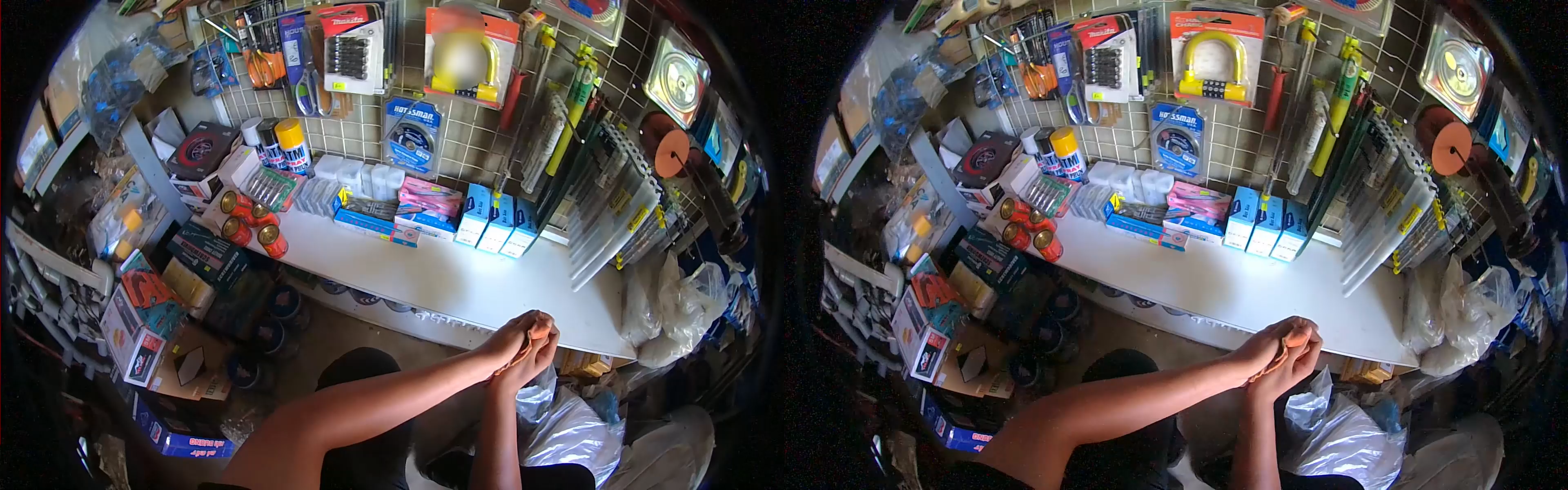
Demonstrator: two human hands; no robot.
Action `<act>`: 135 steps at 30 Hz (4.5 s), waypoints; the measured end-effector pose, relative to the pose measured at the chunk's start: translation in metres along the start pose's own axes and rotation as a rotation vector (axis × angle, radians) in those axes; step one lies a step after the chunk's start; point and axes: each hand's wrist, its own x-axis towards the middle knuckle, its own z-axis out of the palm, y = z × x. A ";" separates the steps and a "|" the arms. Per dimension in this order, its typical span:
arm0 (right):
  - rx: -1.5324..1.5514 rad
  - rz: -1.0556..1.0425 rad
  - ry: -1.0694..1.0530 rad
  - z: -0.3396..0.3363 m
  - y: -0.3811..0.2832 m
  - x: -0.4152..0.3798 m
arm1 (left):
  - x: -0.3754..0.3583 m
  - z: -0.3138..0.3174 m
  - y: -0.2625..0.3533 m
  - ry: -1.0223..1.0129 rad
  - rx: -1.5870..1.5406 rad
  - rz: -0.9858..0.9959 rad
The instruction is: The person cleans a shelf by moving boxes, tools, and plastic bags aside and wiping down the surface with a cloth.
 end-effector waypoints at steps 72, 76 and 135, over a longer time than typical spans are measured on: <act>-1.267 -0.503 -0.468 -0.036 0.088 0.041 | -0.073 -0.319 -0.393 0.438 0.549 -0.604; -1.263 -0.500 -0.476 -0.036 0.088 0.040 | -0.074 -0.320 -0.396 0.419 0.538 -0.634; -1.240 -0.534 -0.432 -0.033 0.087 0.038 | 0.063 -0.341 -0.422 -0.358 0.939 -0.336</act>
